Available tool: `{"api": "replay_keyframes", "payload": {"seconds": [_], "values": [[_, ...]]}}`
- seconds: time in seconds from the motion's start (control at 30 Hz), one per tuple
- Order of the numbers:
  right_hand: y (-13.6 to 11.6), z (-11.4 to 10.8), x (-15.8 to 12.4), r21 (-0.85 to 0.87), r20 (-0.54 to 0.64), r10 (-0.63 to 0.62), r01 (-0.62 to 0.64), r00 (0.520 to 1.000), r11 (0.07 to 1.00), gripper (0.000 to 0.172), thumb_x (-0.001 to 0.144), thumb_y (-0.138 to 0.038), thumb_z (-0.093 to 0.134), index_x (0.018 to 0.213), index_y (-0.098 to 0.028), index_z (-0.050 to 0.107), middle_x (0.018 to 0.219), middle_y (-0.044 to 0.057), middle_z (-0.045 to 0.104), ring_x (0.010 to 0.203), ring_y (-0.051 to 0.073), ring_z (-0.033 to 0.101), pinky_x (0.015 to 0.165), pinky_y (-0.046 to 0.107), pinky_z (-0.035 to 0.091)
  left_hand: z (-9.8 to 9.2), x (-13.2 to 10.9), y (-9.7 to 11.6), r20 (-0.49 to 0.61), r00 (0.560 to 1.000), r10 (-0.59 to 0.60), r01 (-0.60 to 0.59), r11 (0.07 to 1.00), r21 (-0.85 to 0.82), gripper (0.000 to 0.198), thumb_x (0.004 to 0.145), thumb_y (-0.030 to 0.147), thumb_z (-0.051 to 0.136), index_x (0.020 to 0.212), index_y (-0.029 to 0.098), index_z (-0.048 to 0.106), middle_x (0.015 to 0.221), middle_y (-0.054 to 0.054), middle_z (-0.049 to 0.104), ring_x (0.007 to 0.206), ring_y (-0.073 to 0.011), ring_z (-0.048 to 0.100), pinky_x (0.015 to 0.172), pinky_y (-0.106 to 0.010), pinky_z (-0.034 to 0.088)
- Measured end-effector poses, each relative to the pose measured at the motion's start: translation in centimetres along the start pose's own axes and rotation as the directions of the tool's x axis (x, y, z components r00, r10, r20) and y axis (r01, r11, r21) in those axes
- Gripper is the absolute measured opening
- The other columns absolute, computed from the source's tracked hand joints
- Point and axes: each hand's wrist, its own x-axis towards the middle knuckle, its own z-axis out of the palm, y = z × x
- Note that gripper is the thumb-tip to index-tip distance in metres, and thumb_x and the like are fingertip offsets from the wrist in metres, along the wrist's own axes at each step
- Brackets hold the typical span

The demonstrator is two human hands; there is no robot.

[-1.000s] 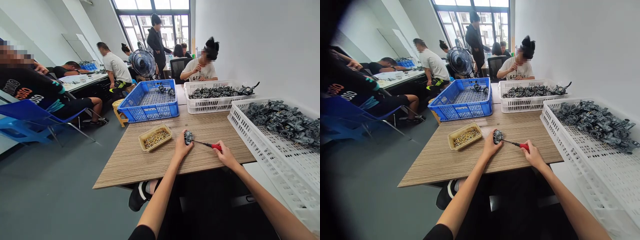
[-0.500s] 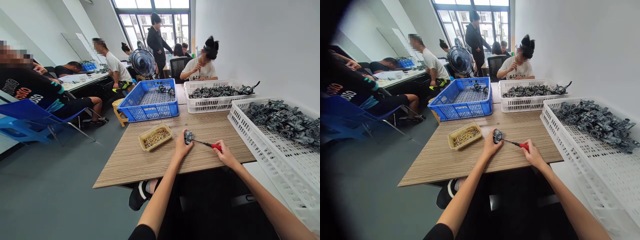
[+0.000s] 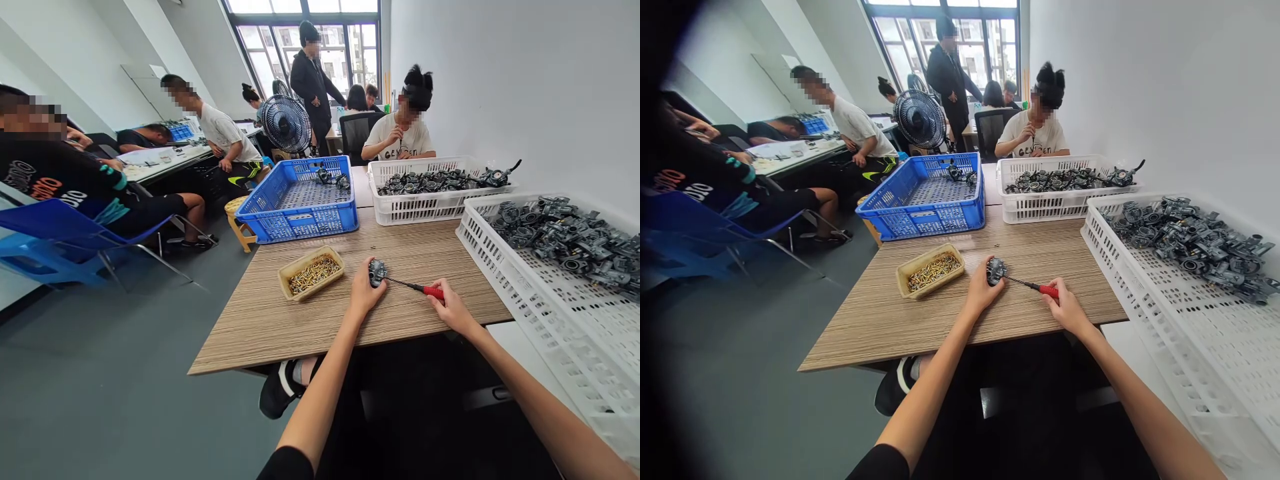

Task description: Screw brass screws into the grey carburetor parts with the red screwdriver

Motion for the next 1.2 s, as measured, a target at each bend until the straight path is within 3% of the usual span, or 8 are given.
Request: {"api": "replay_keyframes", "payload": {"seconds": [0.27, 0.63, 0.8, 0.97, 1.1, 1.2], "values": [[-0.1, 0.0, 0.2, -0.02, -0.006, 0.008, -0.008, 1.0, 1.0, 0.036, 0.098, -0.061, 0.05, 0.088, -0.027, 0.05, 0.061, -0.006, 0.046, 0.054, 0.017, 0.044, 0.059, 0.03, 0.034, -0.1, -0.1, 0.0, -0.002, 1.0, 0.002, -0.002, 1.0, -0.005, 0.066, 0.082, 0.022, 0.068, 0.145, 0.018, 0.048, 0.13, -0.014, 0.069, 0.122, -0.0287, 0.067, 0.11, -0.046, 0.053], [-0.4, 0.2, 0.0, -0.008, -0.014, 0.004, -0.005, 1.0, 1.0, 0.045, 0.1, -0.063, 0.045, 0.076, -0.026, 0.046, 0.061, -0.004, 0.044, 0.057, 0.017, 0.044, 0.059, 0.029, 0.033, 0.0, -0.1, 0.1, -0.012, 1.0, -0.007, 0.007, 1.0, -0.005, 0.063, 0.084, 0.024, 0.065, 0.145, 0.017, 0.051, 0.134, -0.016, 0.069, 0.125, -0.0292, 0.066, 0.113, -0.046, 0.051], [-0.1, 0.4, -0.5, -0.042, -0.14, 0.058, -0.064, 0.988, 0.997, 0.045, 0.104, -0.062, 0.04, 0.08, -0.026, 0.049, 0.064, -0.002, 0.05, 0.061, 0.019, 0.051, 0.063, 0.03, 0.036, -0.3, -0.4, 0.3, 0.028, 0.999, -0.028, 0.027, 0.999, 0.026, 0.061, 0.087, 0.03, 0.066, 0.146, 0.019, 0.051, 0.135, -0.014, 0.069, 0.128, -0.0299, 0.065, 0.116, -0.047, 0.049], [1.1, 0.8, 0.4, -0.29, -0.26, 0.13, -0.206, 0.957, 0.935, 0.036, 0.106, -0.054, 0.042, 0.088, -0.025, 0.054, 0.083, 0.007, 0.069, 0.081, 0.027, 0.064, 0.071, 0.033, 0.041, -0.5, -0.7, 0.0, 0.04, 0.998, -0.04, 0.038, 0.998, 0.053, 0.061, 0.089, 0.036, 0.066, 0.146, 0.019, 0.053, 0.135, -0.015, 0.07, 0.125, -0.0311, 0.066, 0.113, -0.049, 0.05], [1.1, 1.2, 1.9, -0.484, -0.257, 0.088, -0.207, 0.962, 0.85, 0.031, 0.107, -0.045, 0.046, 0.09, -0.024, 0.061, 0.099, 0.013, 0.071, 0.101, 0.033, 0.065, 0.087, 0.042, 0.048, -0.5, -0.7, -0.1, 0.04, 0.997, -0.073, 0.069, 0.995, 0.074, 0.061, 0.09, 0.038, 0.066, 0.147, 0.019, 0.054, 0.133, -0.014, 0.072, 0.118, -0.0312, 0.067, 0.109, -0.049, 0.051], [-0.2, 2.2, 2.6, -0.528, -0.303, 0.033, -0.196, 0.952, 0.826, 0.026, 0.102, -0.045, 0.058, 0.106, -0.021, 0.069, 0.118, 0.018, 0.068, 0.116, 0.038, 0.061, 0.097, 0.05, 0.05, -0.6, -0.7, 0.1, 0.046, 0.995, -0.093, 0.089, 0.994, 0.067, 0.064, 0.091, 0.041, 0.066, 0.149, 0.019, 0.054, 0.132, -0.015, 0.073, 0.119, -0.0323, 0.067, 0.109, -0.05, 0.051]]}}
